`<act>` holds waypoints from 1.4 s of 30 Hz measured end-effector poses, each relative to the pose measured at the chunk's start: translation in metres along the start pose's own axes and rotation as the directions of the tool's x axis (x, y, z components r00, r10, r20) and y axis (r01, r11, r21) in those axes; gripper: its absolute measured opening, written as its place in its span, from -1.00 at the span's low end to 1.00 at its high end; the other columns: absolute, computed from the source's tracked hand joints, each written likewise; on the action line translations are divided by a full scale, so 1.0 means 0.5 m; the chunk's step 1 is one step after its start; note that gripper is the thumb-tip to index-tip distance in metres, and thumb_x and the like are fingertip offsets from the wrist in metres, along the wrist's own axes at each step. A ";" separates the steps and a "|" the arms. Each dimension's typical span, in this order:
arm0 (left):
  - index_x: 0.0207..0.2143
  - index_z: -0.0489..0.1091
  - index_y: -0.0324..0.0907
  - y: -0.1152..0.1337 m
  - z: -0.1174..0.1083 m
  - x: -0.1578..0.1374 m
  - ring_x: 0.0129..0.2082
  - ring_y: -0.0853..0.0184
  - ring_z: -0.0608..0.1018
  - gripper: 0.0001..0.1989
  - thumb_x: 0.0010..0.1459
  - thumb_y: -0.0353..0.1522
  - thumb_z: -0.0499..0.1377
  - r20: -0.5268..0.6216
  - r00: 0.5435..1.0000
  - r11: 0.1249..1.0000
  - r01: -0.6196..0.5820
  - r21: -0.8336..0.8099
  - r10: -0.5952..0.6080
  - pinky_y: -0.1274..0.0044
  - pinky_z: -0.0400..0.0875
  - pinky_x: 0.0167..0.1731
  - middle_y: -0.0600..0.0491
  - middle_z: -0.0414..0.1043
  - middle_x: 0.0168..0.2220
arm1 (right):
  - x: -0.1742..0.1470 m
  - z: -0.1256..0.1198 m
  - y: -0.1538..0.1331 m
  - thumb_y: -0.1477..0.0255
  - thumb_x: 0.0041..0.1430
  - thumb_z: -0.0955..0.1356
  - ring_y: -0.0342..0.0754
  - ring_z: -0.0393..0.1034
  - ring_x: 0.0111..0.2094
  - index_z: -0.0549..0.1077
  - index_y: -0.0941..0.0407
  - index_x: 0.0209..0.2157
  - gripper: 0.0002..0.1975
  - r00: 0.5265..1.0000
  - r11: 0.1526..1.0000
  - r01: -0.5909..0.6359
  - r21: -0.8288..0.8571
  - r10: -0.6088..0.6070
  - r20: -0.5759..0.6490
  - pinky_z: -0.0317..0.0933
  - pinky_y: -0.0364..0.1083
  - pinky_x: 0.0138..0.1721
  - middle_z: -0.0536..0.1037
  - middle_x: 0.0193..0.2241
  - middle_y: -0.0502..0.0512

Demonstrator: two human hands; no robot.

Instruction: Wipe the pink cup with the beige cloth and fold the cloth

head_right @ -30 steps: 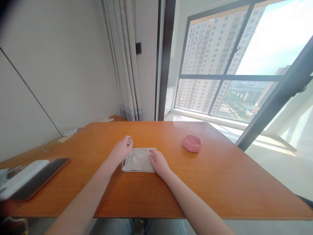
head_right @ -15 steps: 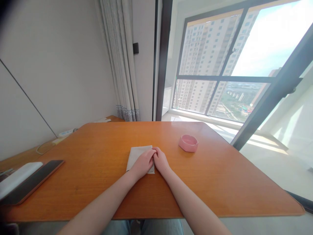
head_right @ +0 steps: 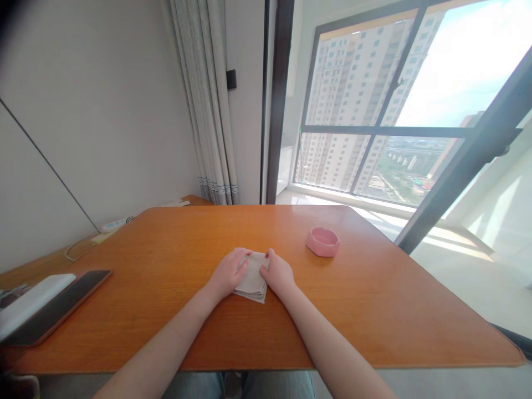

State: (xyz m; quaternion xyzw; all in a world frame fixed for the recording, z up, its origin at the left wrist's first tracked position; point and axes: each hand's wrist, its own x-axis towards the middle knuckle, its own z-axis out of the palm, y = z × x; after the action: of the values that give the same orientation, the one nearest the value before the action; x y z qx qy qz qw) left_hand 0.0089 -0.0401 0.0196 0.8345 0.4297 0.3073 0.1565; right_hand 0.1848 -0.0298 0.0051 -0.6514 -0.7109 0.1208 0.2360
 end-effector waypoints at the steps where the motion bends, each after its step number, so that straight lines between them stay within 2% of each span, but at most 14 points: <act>1: 0.05 0.26 -0.19 -0.009 0.001 -0.002 0.15 0.20 0.26 -0.61 0.22 -0.30 -0.10 0.042 0.999 0.996 0.019 0.083 -0.022 0.30 0.05 0.16 -0.11 0.27 0.11 | -0.002 -0.004 -0.002 0.37 0.04 0.26 -0.07 0.35 -0.42 0.30 0.10 -0.19 -0.75 1.000 0.999 -0.008 -0.049 0.008 -0.013 0.01 -0.16 -0.45 0.48 -0.44 0.02; 5: 0.21 0.09 -0.18 -0.037 0.021 -0.015 0.29 0.09 -0.04 -0.45 0.21 -0.17 -0.09 0.220 0.958 0.951 0.114 0.289 -0.182 0.14 -0.16 0.19 -0.15 -0.07 0.29 | -0.010 -0.012 -0.003 0.22 0.17 0.19 0.03 0.40 -0.26 0.31 0.15 -0.18 -0.69 0.998 0.979 -0.049 -0.197 0.040 -0.048 0.10 -0.10 -0.32 0.51 -0.30 0.19; 9: 0.23 0.06 -0.24 -0.042 0.046 -0.025 0.29 0.04 -0.09 -0.38 0.20 -0.10 -0.11 0.200 0.960 0.940 0.127 0.317 -0.198 0.14 -0.16 0.19 -0.22 -0.15 0.30 | -0.013 0.000 -0.001 0.16 0.17 0.19 0.13 0.37 -0.17 0.37 0.20 -0.28 -0.62 0.998 0.953 -0.052 -0.300 0.058 0.012 0.12 -0.02 -0.19 0.48 -0.26 0.32; 12: 0.22 0.09 -0.25 -0.043 0.055 -0.028 0.29 0.01 -0.08 -0.37 0.20 -0.08 -0.11 0.172 0.965 0.937 0.137 0.323 -0.200 0.13 -0.16 0.19 -0.24 -0.14 0.29 | -0.009 0.014 -0.003 0.20 0.14 0.22 0.13 0.33 -0.12 0.38 0.18 -0.30 -0.68 0.998 0.966 0.000 -0.257 0.017 0.062 0.10 -0.01 -0.13 0.46 -0.23 0.29; 16: 0.21 0.10 -0.24 -0.049 0.058 -0.032 0.29 0.02 -0.08 -0.37 0.20 -0.07 -0.11 0.157 0.969 0.937 0.134 0.324 -0.193 0.14 -0.14 0.19 -0.23 -0.12 0.29 | -0.003 0.027 -0.005 0.31 0.04 0.27 0.07 0.33 -0.15 0.32 0.13 -0.35 -0.82 0.997 0.995 0.021 -0.099 -0.013 0.081 0.11 -0.05 -0.15 0.46 -0.26 0.18; 19: 0.20 0.12 -0.21 -0.050 0.059 -0.035 0.29 0.02 -0.09 -0.39 0.20 -0.07 -0.09 0.115 0.979 0.946 0.128 0.298 -0.168 0.14 -0.13 0.19 -0.20 -0.14 0.30 | 0.000 0.035 -0.004 0.39 0.00 0.26 -0.01 0.35 -0.26 0.22 0.09 -0.39 -0.89 0.998 0.991 0.011 0.130 -0.018 0.054 0.16 -0.09 -0.23 0.45 -0.36 0.09; 22: 0.20 0.11 -0.19 -0.047 0.054 -0.036 0.30 0.03 -0.12 -0.40 0.18 -0.09 -0.04 0.104 0.981 0.958 0.136 0.252 -0.167 0.15 -0.10 0.19 -0.19 -0.17 0.31 | 0.003 0.043 -0.003 0.41 -0.02 0.25 -0.07 0.36 -0.38 0.12 0.05 -0.38 -0.84 0.999 0.899 -0.012 0.438 -0.003 0.032 0.20 -0.12 -0.33 0.42 -0.46 -0.02; 25: 0.19 0.13 -0.18 -0.046 0.028 -0.039 0.30 0.07 -0.13 -0.41 0.17 -0.10 -0.02 0.129 0.975 0.972 0.158 0.173 -0.181 0.19 -0.07 0.20 -0.16 -0.23 0.32 | 0.007 0.037 0.002 0.40 -0.04 0.24 -0.08 0.36 -0.45 0.07 0.03 -0.34 -0.78 0.998 0.777 -0.056 0.627 0.040 0.040 0.22 -0.13 -0.42 0.43 -0.47 -0.06; 28: 0.14 0.19 -0.16 -0.057 -0.028 -0.062 0.30 0.13 -0.12 -0.49 0.20 -0.13 -0.05 0.082 0.972 0.970 0.209 0.123 -0.219 0.23 -0.06 0.21 -0.10 -0.24 0.33 | 0.005 -0.006 0.019 0.37 -0.05 0.25 -0.10 0.36 -0.47 0.06 0.02 -0.30 -0.74 0.997 0.700 -0.048 0.712 0.078 -0.009 0.22 -0.15 -0.46 0.47 -0.40 -0.05; 32: 0.05 0.27 -0.15 -0.091 -0.113 -0.141 0.27 0.20 0.04 -0.58 0.22 -0.20 -0.08 0.020 0.962 0.952 0.266 0.149 -0.272 0.27 -0.04 0.22 -0.06 -0.05 0.29 | -0.025 -0.126 0.076 0.29 -0.09 0.32 -0.08 0.38 -0.43 0.13 0.03 -0.28 -0.66 0.978 0.650 -0.032 0.759 0.176 -0.110 0.24 -0.15 -0.44 0.47 -0.41 -0.04; 34: 0.00 0.32 -0.17 -0.109 -0.141 -0.193 0.24 0.19 0.12 -0.60 0.21 -0.20 -0.06 0.015 0.949 0.933 0.307 0.186 -0.316 0.28 -0.03 0.22 -0.07 0.05 0.25 | -0.048 -0.191 0.119 0.25 -0.13 0.36 -0.07 0.39 -0.43 0.19 0.02 -0.25 -0.62 0.964 0.621 -0.107 0.776 0.255 -0.072 0.24 -0.14 -0.44 0.48 -0.40 -0.03; 37: -0.06 0.37 -0.15 -0.121 -0.156 -0.263 0.21 0.21 0.18 -0.64 0.21 -0.22 -0.06 -0.003 0.936 0.914 0.343 0.219 -0.351 0.30 0.01 0.21 -0.06 0.14 0.21 | -0.082 -0.259 0.200 0.22 -0.16 0.38 -0.04 0.41 -0.48 0.24 0.00 -0.20 -0.57 0.925 0.581 -0.302 0.756 0.370 0.085 0.25 -0.11 -0.49 0.51 -0.39 0.01; 39: -0.10 0.39 -0.11 -0.119 -0.154 -0.292 0.19 0.23 0.22 -0.65 0.22 -0.22 -0.08 -0.016 0.936 0.912 0.347 0.221 -0.352 0.31 0.05 0.21 -0.02 0.18 0.19 | -0.096 -0.274 0.261 0.22 -0.15 0.38 0.00 0.42 -0.48 0.27 0.01 -0.19 -0.57 0.892 0.606 -0.407 0.684 0.425 0.154 0.27 -0.07 -0.50 0.53 -0.38 0.06; 42: -0.13 0.41 -0.10 -0.109 -0.145 -0.311 0.18 0.22 0.25 -0.67 0.21 -0.23 -0.07 -0.032 0.943 0.915 0.329 0.235 -0.331 0.29 0.06 0.21 0.00 0.22 0.17 | -0.105 -0.260 0.343 0.29 -0.11 0.35 0.06 0.44 -0.41 0.29 0.05 -0.22 -0.65 0.863 0.759 -0.452 0.468 0.505 0.015 0.29 -0.02 -0.43 0.53 -0.32 0.18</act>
State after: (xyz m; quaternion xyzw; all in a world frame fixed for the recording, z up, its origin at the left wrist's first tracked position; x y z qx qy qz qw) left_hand -0.1407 -0.1349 -0.0125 0.7641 0.5972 0.2193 0.1071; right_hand 0.4001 -0.0780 0.0251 -0.7430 -0.4574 0.3037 0.3828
